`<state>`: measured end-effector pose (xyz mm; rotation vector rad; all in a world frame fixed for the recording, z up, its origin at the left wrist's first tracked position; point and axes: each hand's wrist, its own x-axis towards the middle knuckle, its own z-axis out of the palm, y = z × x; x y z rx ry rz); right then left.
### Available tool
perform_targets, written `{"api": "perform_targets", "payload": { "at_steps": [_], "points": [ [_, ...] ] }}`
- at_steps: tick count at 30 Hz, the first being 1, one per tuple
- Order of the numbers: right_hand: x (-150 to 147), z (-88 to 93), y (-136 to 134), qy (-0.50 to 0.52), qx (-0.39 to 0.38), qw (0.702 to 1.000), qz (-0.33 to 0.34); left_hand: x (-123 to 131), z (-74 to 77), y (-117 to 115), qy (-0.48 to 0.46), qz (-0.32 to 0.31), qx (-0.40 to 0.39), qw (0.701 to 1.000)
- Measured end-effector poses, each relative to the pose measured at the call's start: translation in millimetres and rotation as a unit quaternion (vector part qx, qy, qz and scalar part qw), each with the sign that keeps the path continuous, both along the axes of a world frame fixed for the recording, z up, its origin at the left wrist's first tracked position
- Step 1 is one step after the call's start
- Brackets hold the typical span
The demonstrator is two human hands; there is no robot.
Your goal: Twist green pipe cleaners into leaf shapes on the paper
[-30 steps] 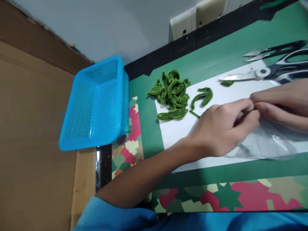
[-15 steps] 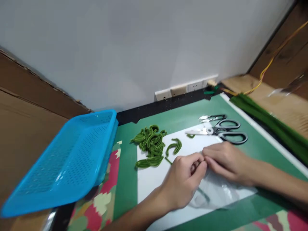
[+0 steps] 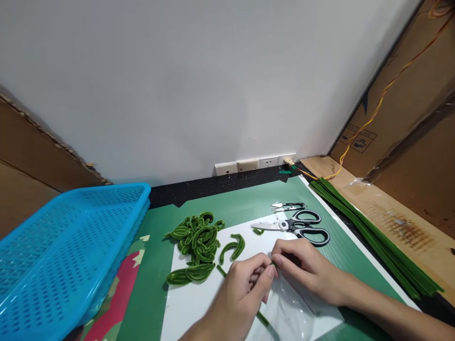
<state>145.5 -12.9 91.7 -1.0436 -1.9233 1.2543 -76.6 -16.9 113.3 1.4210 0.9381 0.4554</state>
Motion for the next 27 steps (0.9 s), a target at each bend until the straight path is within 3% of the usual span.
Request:
{"api": "perform_targets", "payload": {
  "at_steps": [8,14,20,24,27],
  "points": [
    [-2.3,9.6,-5.8,0.116,-0.125,0.985,-0.007,0.7,2.2,-1.2,-0.043,0.008,-0.008,0.999],
    [-7.9,9.3,-6.9,0.170,-0.138,0.976,-0.001,2.2,1.1,-0.5,-0.033,0.009,0.011,0.999],
    [-4.2,6.1,-1.8,0.205,-0.152,0.967,-0.014,0.9,2.2,-0.2,-0.070,0.019,-0.032,0.997],
    [-4.0,9.2,-6.2,0.236,-0.214,0.947,0.036,0.0,2.7,0.4,-0.048,-0.002,0.024,0.999],
    [-7.3,8.5,-8.1,0.255,-0.230,0.938,0.038,0.6,0.7,1.7,-0.043,0.014,0.054,0.998]
  ]
}}
